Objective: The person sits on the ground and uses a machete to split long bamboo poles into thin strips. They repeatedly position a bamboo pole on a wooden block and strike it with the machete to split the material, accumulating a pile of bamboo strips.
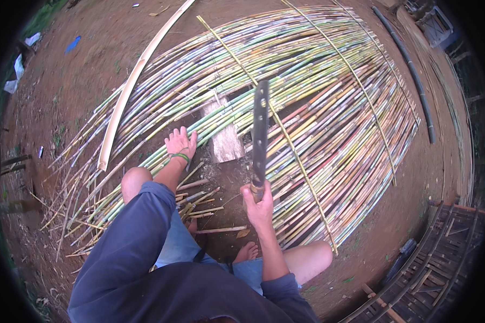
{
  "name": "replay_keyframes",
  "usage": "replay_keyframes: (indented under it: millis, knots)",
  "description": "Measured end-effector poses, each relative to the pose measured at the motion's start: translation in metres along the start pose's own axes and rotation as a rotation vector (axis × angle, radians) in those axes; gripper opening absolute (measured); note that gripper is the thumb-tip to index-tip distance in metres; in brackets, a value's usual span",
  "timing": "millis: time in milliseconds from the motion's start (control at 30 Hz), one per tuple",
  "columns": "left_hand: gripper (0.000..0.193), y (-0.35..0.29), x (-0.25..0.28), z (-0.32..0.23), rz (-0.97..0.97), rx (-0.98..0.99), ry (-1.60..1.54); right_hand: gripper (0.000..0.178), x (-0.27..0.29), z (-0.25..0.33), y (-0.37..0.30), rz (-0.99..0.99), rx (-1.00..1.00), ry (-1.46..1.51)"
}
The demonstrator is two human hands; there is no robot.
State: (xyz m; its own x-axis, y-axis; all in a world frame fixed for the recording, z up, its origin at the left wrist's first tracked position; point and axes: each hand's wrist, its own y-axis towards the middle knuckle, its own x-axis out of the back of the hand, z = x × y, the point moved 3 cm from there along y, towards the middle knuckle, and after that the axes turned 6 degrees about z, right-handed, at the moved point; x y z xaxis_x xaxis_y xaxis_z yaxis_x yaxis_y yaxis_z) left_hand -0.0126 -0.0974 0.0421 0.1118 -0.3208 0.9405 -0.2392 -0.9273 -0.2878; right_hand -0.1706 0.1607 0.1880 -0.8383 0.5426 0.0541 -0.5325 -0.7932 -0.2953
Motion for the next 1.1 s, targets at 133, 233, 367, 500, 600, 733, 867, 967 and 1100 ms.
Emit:
replay_keyframes:
  millis: [133,233,367,500,600,733,867,967,1100]
  knots:
    - [0.045,-0.004,0.001,-0.003,-0.105,-0.045,-0.031,0.038,0.014,-0.022,-0.001,-0.056,0.001,-0.104]
    - [0.043,-0.002,0.0,-0.001,-0.135,-0.073,-0.048,0.035,0.015,-0.044,-0.003,-0.03,-0.206,-0.23]
    - [0.043,-0.002,0.001,-0.001,-0.116,-0.077,-0.052,0.026,0.012,-0.074,-0.003,-0.011,-0.362,-0.406]
    - [0.044,0.001,0.001,0.0,-0.107,-0.066,-0.029,0.042,0.013,-0.027,0.05,0.018,-0.121,-0.477]
    - [0.044,0.001,0.004,0.001,-0.034,-0.026,-0.036,0.05,-0.013,0.092,0.102,0.133,0.291,-0.059]
    - [0.045,0.002,0.005,0.001,-0.029,-0.01,-0.03,0.057,-0.039,0.185,0.109,0.127,0.773,0.235]
    - [0.046,0.002,0.01,-0.014,-0.03,-0.022,-0.038,0.055,-0.01,-0.024,0.091,-0.191,0.09,-0.632]
    - [0.046,0.004,-0.007,0.023,-0.423,-0.022,0.058,0.064,-0.02,-0.044,0.084,0.154,-0.454,-0.67]
    - [0.045,-0.001,-0.003,0.007,-0.171,-0.012,-0.009,0.058,-0.011,0.05,0.09,0.063,-0.229,-0.485]
